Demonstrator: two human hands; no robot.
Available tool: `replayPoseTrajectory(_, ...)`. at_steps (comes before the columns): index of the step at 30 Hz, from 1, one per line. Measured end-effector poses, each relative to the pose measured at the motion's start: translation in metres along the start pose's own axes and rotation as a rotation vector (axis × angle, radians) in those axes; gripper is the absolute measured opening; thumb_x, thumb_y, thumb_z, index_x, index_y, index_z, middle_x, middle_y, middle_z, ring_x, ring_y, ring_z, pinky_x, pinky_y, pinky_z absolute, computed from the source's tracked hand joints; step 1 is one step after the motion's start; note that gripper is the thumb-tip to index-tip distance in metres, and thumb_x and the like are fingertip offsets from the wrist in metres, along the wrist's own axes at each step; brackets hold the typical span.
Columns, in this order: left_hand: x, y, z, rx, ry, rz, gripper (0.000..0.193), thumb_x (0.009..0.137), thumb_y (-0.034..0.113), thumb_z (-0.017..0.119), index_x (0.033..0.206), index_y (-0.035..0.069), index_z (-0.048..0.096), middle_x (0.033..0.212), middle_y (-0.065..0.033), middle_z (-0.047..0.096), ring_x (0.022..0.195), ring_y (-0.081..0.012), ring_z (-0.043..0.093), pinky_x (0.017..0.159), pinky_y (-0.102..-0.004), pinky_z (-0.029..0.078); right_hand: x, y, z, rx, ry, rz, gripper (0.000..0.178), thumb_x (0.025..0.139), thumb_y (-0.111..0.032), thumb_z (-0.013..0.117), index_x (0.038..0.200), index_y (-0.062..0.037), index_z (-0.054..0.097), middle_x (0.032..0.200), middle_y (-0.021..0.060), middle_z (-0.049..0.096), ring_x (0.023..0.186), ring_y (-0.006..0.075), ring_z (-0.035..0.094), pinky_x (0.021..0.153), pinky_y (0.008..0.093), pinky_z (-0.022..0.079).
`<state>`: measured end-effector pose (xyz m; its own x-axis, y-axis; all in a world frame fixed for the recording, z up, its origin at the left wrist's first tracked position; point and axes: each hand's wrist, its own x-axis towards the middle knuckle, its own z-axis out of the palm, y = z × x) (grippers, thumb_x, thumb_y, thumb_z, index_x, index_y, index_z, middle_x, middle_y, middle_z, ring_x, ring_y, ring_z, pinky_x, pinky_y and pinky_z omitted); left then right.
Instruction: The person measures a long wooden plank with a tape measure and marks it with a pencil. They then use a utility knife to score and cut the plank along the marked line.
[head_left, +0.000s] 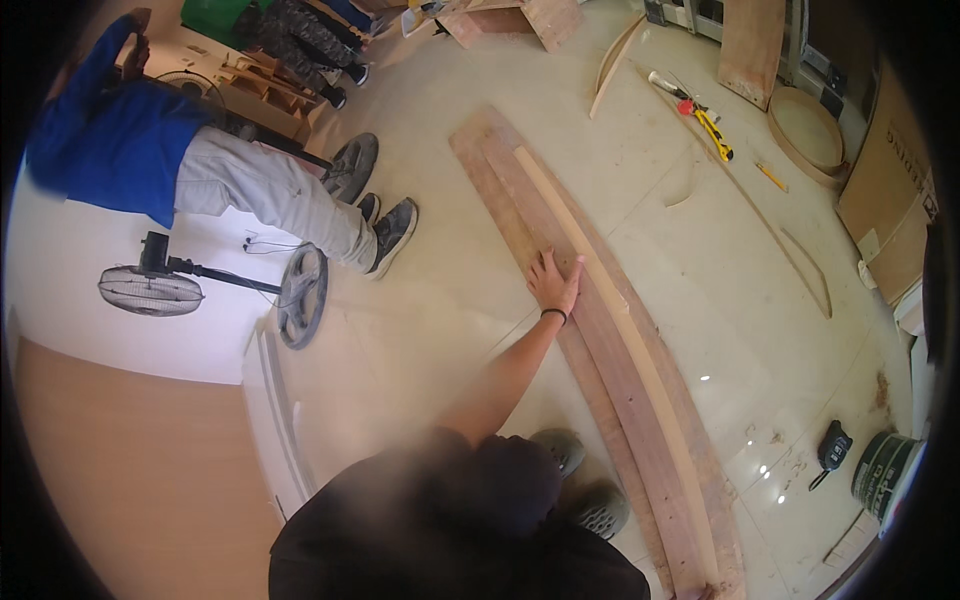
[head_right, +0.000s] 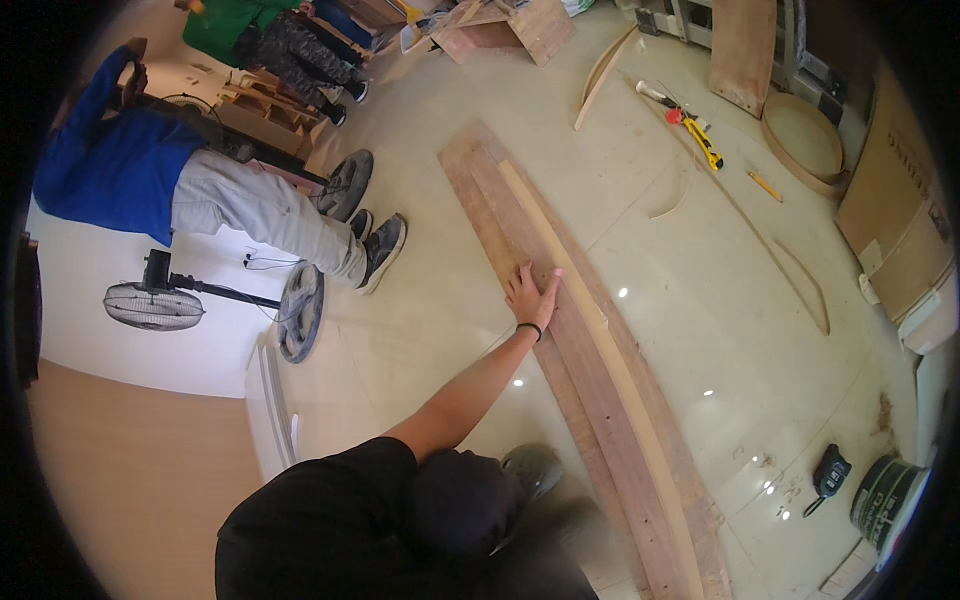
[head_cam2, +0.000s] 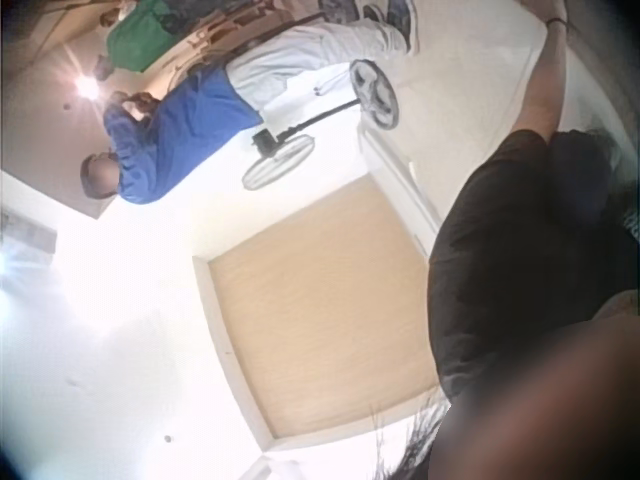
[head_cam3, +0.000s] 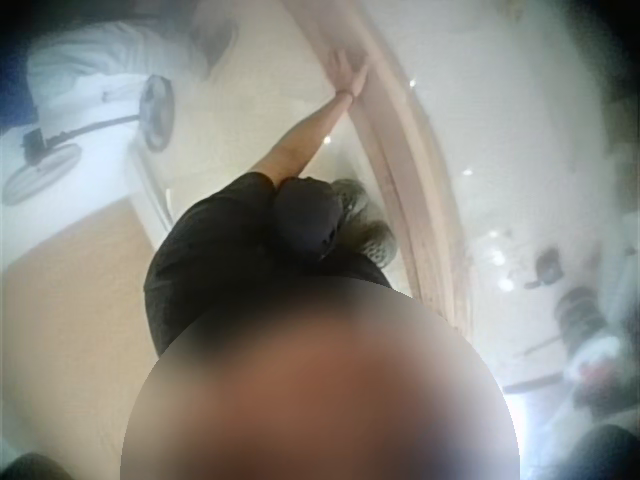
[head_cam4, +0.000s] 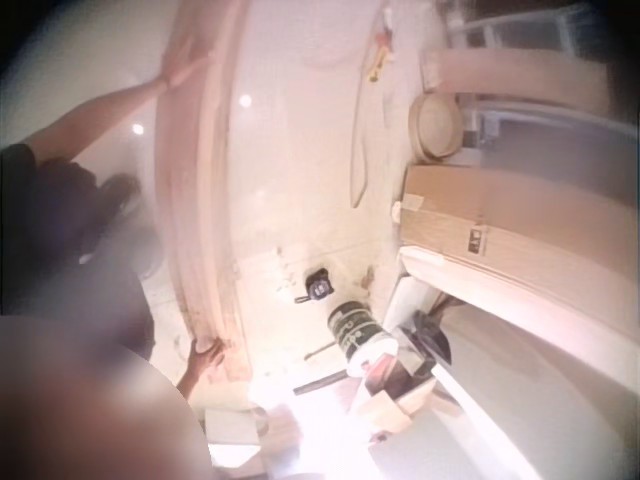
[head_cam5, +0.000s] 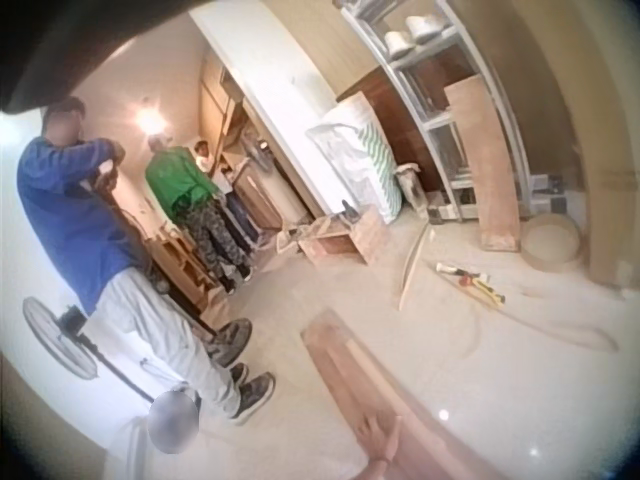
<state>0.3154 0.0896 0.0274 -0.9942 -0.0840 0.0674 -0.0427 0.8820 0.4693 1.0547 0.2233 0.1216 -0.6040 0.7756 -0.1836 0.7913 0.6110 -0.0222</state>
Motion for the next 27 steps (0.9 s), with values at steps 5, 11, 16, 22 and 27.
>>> replayPoseTrajectory(5, 0.007, -0.003, 0.014, 0.175, 0.106, 0.085, 0.044, 0.103, 0.035, 0.040, 0.137, 0.009, 0.047, 0.148, -0.0185, 0.038, 0.135, -0.0383, 0.036, 0.109, -0.0525, 0.029, 0.018, -0.035, -0.013, 0.040, -0.021, 0.178, 0.079, 0.079, -0.054, 0.074, 0.141, -0.0116, 0.049, 0.142, 0.0157, 0.050, 0.129, 0.0360, 0.047, 0.103, 0.0549, 0.039)
replayPoseTrajectory(11, 0.070, -0.021, 0.013, 0.318, 0.199, 0.260, 0.037, 0.099, 0.028, 0.043, 0.124, 0.003, 0.056, 0.136, -0.0219, 0.049, 0.130, -0.0391, 0.041, 0.104, -0.0529, 0.034, 0.058, -0.100, 0.030, 0.695, -0.139, 0.328, 0.024, 0.094, -0.014, 0.064, 0.085, 0.0073, 0.059, 0.071, 0.0167, 0.058, 0.068, 0.0270, 0.057, 0.061, 0.0404, 0.045)
replayPoseTrajectory(16, 0.132, -0.020, 0.024, 0.183, 0.240, 0.189, 0.024, 0.099, 0.022, 0.045, 0.107, 0.001, 0.052, 0.114, -0.0218, 0.052, 0.104, -0.0421, 0.052, 0.091, -0.0518, 0.042, 0.069, -0.103, 0.033, 0.697, -0.301, 0.455, 0.022, 0.093, -0.019, 0.063, 0.086, 0.0014, 0.067, 0.068, 0.0137, 0.067, 0.063, 0.0263, 0.066, 0.062, 0.0368, 0.051)
replayPoseTrajectory(22, 0.136, -0.018, 0.034, 0.105, 0.243, 0.138, 0.037, 0.102, 0.021, 0.041, 0.133, 0.000, 0.046, 0.145, -0.0239, 0.040, 0.127, -0.0426, 0.043, 0.106, -0.0487, 0.036, 0.079, -0.112, 0.018, 0.447, -0.399, 0.475, 0.027, 0.091, -0.026, 0.064, 0.081, -0.0010, 0.067, 0.069, 0.0130, 0.068, 0.067, 0.0244, 0.067, 0.065, 0.0385, 0.051)
replayPoseTrajectory(27, 0.145, -0.010, 0.023, 0.012, 0.093, 0.272, 0.048, 0.105, 0.021, 0.035, 0.150, 0.006, 0.032, 0.158, -0.0215, 0.025, 0.143, -0.0414, 0.027, 0.117, -0.0491, 0.025, 0.139, -0.159, -0.013, -0.199, -0.802, 0.368, 0.037, 0.089, -0.039, 0.065, 0.087, -0.0025, 0.073, 0.087, 0.0195, 0.072, 0.085, 0.0341, 0.071, 0.077, 0.0476, 0.054)
